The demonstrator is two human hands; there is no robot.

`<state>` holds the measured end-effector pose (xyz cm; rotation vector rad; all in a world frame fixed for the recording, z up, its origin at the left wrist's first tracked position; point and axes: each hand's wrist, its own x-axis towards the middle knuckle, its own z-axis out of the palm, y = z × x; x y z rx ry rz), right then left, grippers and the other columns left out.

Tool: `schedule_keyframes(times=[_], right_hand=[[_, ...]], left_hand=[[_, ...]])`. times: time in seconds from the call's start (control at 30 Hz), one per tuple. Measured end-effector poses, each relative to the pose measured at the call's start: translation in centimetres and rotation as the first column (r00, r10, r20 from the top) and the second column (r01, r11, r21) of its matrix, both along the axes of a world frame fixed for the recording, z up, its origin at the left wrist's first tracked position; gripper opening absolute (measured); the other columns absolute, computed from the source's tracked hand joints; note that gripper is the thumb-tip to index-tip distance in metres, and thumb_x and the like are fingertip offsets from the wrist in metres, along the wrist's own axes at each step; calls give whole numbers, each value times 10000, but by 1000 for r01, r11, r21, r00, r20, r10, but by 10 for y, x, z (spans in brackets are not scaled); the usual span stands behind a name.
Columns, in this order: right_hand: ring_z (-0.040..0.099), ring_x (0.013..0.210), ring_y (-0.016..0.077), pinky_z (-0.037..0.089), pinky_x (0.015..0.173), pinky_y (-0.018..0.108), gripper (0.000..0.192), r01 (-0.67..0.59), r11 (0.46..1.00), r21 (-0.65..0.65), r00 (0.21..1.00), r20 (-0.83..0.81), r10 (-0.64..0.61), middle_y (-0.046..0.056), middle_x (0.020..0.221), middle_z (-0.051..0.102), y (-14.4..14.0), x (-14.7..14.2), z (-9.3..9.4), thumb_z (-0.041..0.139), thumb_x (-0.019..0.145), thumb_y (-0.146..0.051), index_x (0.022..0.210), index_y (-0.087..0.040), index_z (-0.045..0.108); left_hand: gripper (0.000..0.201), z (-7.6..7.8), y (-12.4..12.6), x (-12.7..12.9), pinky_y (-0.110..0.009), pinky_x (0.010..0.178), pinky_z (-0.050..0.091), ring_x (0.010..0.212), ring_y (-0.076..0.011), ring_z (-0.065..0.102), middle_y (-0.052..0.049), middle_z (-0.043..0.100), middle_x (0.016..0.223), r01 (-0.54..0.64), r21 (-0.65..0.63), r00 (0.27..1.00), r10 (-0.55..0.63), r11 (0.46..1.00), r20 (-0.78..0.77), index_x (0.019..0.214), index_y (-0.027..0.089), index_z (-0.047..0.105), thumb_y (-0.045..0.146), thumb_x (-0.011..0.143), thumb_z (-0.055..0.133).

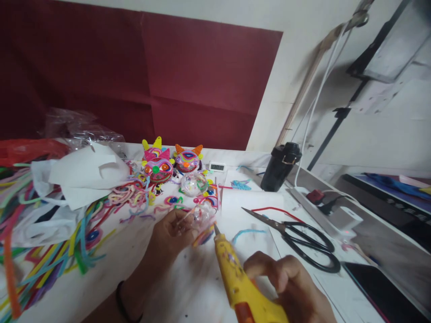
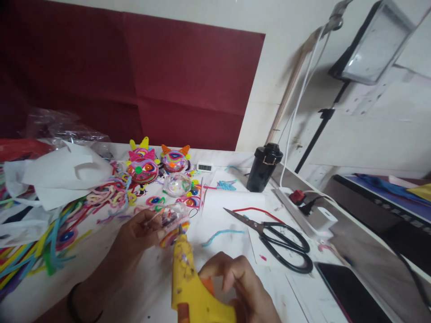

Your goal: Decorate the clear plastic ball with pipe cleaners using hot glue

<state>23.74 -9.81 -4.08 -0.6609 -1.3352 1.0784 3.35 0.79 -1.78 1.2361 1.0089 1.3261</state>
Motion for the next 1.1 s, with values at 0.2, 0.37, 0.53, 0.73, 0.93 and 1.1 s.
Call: schedule_keyframes(times=[0.2, 0.37, 0.53, 0.73, 0.93, 1.1], right_hand=[[633, 673, 214, 476, 578, 304, 243, -193, 915, 353, 826, 562, -43, 78, 775, 675, 27, 16, -14, 471, 932, -452, 808, -250, 527], [593, 817, 244, 471, 771, 376, 161, -249, 927, 282, 501, 856, -126, 83, 876, 674, 16, -1, 5, 639, 841, -289, 945, -219, 539], [587, 930, 239, 427, 882, 397, 119, -210, 945, 251, 485, 866, -122, 83, 938, 685, 20, 0, 23, 545, 938, -291, 980, -201, 611], [538, 864, 262, 434, 758, 398, 134, -24, 952, 304, 78, 950, -301, 122, 906, 645, 63, 14, 19, 528, 866, -109, 901, -157, 648], [567, 808, 241, 438, 729, 379, 171, -58, 954, 294, 97, 953, -288, 105, 835, 637, 80, 13, 18, 516, 892, -102, 776, -157, 628], [588, 676, 143, 452, 626, 244, 183, -57, 960, 273, 377, 897, -232, 35, 768, 635, 70, 8, 54, 451, 979, -199, 888, -170, 608]], left_hand=[[210, 1, 11, -6, -223, 542, 396, 557, -104, 517, 50, 608, 600, -110, -106, 983, 123, 988, 134, 694, 164, 621, 178, 532, 754], [200, 7, 11, -9, -229, 519, 383, 520, -94, 481, 70, 571, 554, -88, -82, 984, 100, 993, 147, 644, 178, 593, 181, 544, 767], [174, 7, 9, -8, -249, 525, 401, 521, -109, 502, 64, 571, 539, -71, -92, 986, 84, 993, 142, 666, 195, 606, 171, 579, 756], [202, 4, 8, -6, -267, 581, 441, 596, -132, 557, 45, 626, 629, -82, -107, 986, 96, 991, 133, 689, 204, 635, 166, 550, 775], [167, 2, 5, -6, -238, 545, 402, 580, -122, 540, 59, 607, 620, -5, -64, 997, 10, 998, 78, 739, 195, 628, 192, 619, 743], [146, 6, 0, -4, -206, 522, 393, 535, -94, 502, 83, 569, 561, 27, -27, 999, -27, 999, 35, 679, 191, 590, 164, 622, 722]])
